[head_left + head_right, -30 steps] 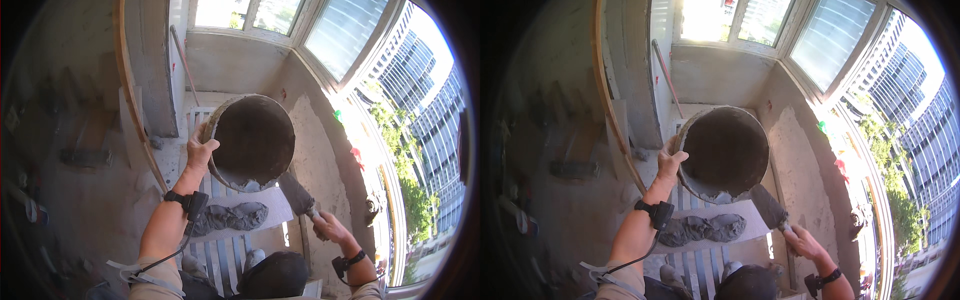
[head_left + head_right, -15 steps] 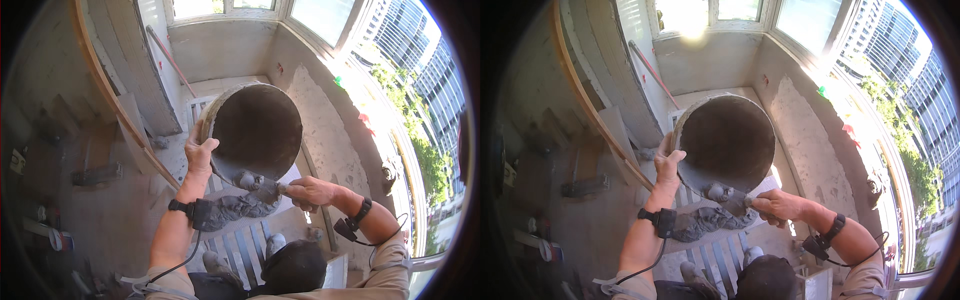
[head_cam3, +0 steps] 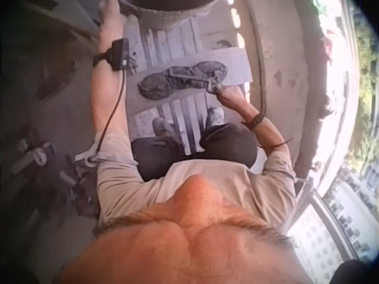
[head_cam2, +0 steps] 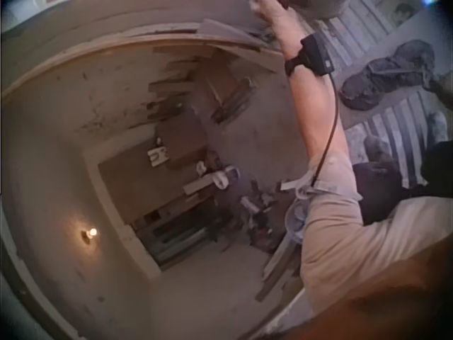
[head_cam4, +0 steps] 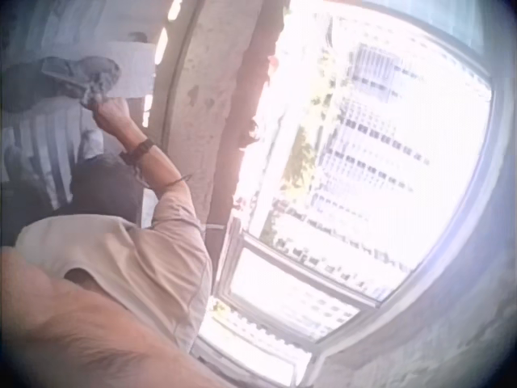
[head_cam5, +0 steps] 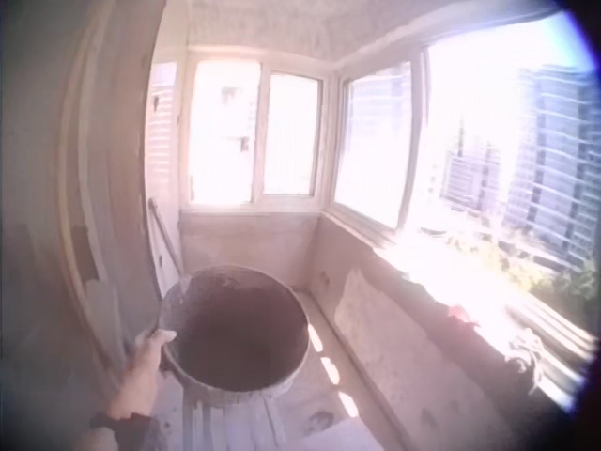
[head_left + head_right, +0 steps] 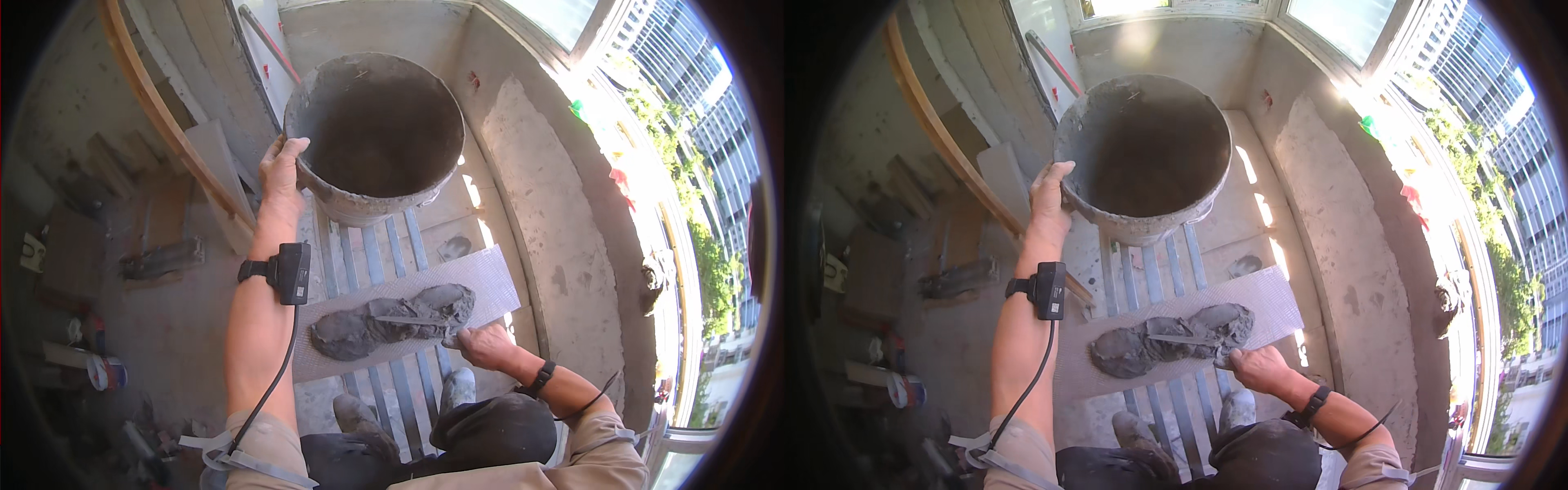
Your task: Apply mortar to the back of a tile using a trowel.
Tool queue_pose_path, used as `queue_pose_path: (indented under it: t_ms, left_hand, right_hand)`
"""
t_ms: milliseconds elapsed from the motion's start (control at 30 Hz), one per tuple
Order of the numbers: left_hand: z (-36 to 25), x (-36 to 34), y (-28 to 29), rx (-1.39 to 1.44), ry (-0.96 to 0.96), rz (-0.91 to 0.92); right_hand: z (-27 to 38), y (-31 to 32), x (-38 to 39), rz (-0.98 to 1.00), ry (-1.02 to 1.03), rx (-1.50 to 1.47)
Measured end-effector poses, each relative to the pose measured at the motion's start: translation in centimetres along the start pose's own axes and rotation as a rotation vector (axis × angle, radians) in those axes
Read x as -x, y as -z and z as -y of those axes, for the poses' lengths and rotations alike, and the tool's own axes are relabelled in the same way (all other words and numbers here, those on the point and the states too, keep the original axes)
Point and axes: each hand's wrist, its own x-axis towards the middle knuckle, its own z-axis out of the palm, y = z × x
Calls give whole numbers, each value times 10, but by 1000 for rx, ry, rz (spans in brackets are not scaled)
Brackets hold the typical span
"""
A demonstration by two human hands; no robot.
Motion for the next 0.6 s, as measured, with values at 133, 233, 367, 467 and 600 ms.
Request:
queue_pose_path:
  t_ms: [133,233,367,467,600]
  left_hand:
    - [-2,-30,49,-47,123,-177]
    - [-4,-26,54,-101,140,-223]
    - [-7,-27,67,-102,121,-132]
    - [-8,-6,79,-170,132,19]
    - [24,70,128,-597,272,94]
  right_hand:
    - [16,51,10,-97,-82,-277]
    - [20,77,29,-66,-242,-342]
    - [12,73,52,130,-343,-205]
    - [20,66,58,178,-299,-232]
    - [20,38,56,198,-333,-149]
